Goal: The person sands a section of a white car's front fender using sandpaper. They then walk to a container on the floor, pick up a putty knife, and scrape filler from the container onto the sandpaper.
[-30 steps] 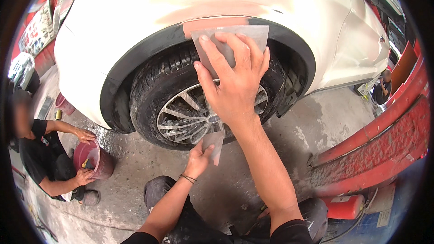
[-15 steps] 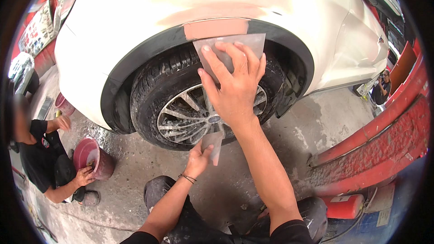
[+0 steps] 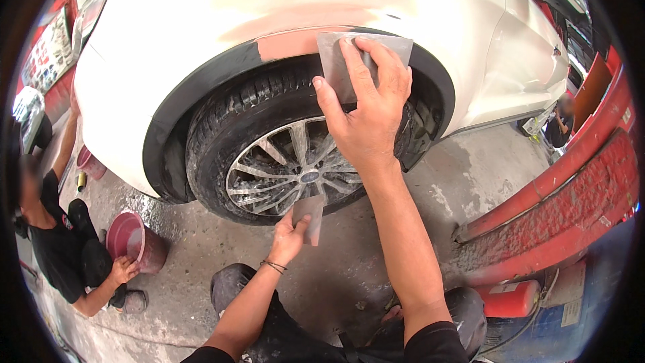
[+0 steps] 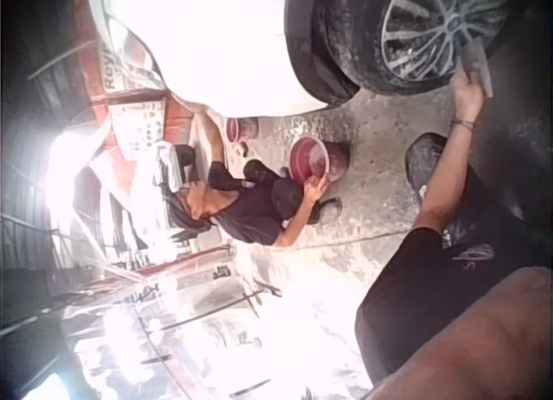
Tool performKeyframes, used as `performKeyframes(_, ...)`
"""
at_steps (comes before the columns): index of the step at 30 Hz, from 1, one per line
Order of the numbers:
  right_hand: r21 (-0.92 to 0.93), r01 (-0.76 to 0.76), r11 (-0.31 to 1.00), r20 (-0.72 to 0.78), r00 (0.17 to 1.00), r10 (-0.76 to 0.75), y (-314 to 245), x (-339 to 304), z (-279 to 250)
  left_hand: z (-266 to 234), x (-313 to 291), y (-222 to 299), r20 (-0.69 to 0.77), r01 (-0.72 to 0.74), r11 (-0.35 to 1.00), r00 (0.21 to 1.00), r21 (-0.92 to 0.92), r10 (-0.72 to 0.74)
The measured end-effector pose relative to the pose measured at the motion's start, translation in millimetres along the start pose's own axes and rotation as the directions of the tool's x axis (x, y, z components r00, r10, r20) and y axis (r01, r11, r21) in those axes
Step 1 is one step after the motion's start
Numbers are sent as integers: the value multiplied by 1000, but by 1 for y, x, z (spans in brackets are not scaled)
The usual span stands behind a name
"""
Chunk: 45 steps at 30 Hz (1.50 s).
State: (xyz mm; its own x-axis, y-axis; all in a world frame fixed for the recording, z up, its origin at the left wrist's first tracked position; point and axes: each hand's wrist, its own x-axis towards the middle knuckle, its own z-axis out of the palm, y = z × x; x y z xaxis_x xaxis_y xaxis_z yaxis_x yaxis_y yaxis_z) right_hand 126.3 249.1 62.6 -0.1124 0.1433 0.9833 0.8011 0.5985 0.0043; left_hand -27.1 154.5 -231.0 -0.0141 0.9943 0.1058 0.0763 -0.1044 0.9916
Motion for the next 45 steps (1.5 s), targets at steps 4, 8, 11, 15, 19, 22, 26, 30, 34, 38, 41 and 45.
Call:
performKeyframes(4, 13, 10, 1000, -10, 1000, -10, -1, 2, 6, 1, -1, 3, -11, 6, 1000, 1000, 4, -6)
performKeyframes(8, 19, 19, 1000, -31, 999, -18, 0, 1, 14, 0, -2, 12, 12, 51, 999, 999, -12, -51)
performKeyframes(11, -14, 18, 1000, -22, 1000, -19, 2, -10, 20, 1, 0, 5, 12, 66, 997, 998, -27, -66)
performKeyframes(15, -33, -14, 999, 71, 997, 17, 0, -36, 8, 2, 0, 3, -38, -72, 996, 997, 55, 74)
performKeyframes(19, -38, -86, 996, -8, 996, 86, 3, -19, -8, 1, -4, 18, 8, 57, 998, 998, 32, -58)
performKeyframes(22, 45, -228, 973, -70, 970, 231, 4, 4, -10, 0, -3, 12, -1, 13, 999, 1000, 38, -13)
performKeyframes(26, 77, -255, 964, -64, 963, 260, 5, 5, -4, 4, -1, 5, -15, -36, 996, 999, 85, 38)
performKeyframes(30, -37, -61, 997, -49, 997, 59, 6, -19, 9, 8, 3, 3, 23, 22, 1000, 999, 19, -22)
performKeyframes(34, -2, -93, 996, 167, 982, 92, -14, -43, -1, 4, 6, -9, 22, 143, 976, 990, -166, -142)
performKeyframes(38, 311, -226, 923, 510, 859, 39, -28, -78, -39, 1, 0, 18, 42, 293, 728, 939, -619, -342)
performKeyframes(41, 447, -404, 798, 756, 647, -96, -45, -111, -72, -4, -4, 23, 180, 292, 314, 923, -904, -340)
performKeyframes(45, 437, -588, 681, 874, 457, -167, -67, -152, -97, 2, -15, 29, 340, 399, 112, 873, -910, -350)
